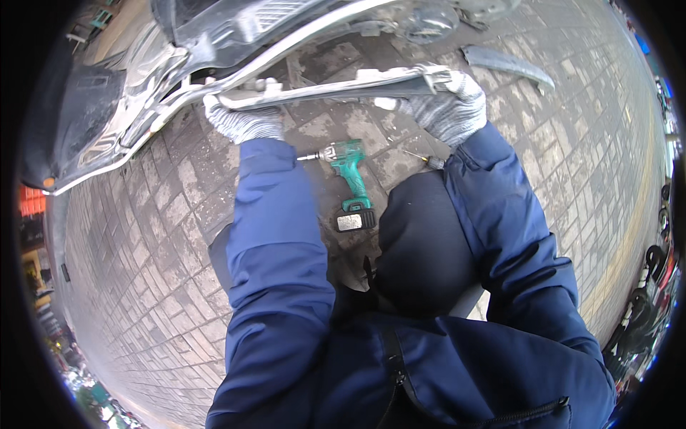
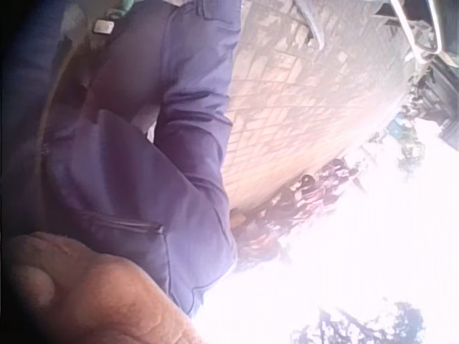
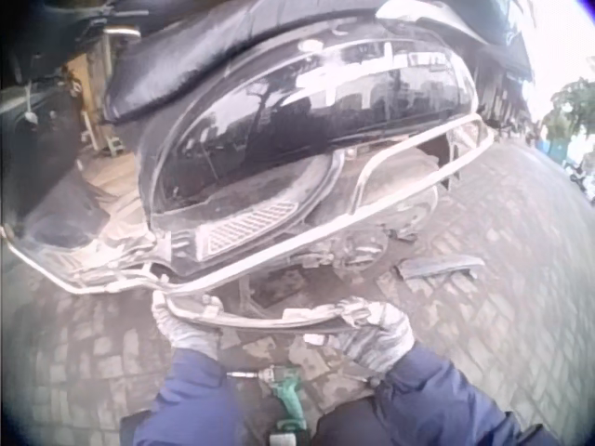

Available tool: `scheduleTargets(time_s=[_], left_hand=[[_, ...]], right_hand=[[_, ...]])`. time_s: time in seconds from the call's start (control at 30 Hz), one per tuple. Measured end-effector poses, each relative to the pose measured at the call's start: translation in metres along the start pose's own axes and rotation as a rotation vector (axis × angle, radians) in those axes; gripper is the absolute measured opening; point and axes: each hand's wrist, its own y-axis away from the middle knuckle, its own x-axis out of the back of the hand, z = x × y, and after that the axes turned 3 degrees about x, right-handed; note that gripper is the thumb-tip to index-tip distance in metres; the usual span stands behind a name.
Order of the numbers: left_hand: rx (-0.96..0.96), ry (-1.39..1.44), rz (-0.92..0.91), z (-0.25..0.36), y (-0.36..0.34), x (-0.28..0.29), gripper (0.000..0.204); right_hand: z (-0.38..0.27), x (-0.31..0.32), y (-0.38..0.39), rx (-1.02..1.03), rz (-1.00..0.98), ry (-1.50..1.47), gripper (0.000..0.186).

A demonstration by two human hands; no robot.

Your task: The person uses a cordless impact driver to remove screws from the rear body panels and a chrome guard of a scooter. They detach the panels and the guard, placing them on the ground, then continue to remove fasteners from the rear fender area.

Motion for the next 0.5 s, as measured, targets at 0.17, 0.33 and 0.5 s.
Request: scheduleTargets(time_s=[0.17,0.33,0.5], left_hand=[[-0.026,-0.084,-0.125,-0.004,0.013,0.010,0.052],[0.112,-0.209,-0.026,0.005,0.012,0.016,0.076],[-0.064,-0.550,0.161,0.018,0.003,0.020,0.057]], right_hand=[[0.006,0.020,0.001,-0.011,-0.064,0.065,0.038],[0.000,0.025,-0.003,0.017,-0.134,0.173,0.037],[0.003,0.034,-0.003,-0.016,-0.114,0.215,0.031]])
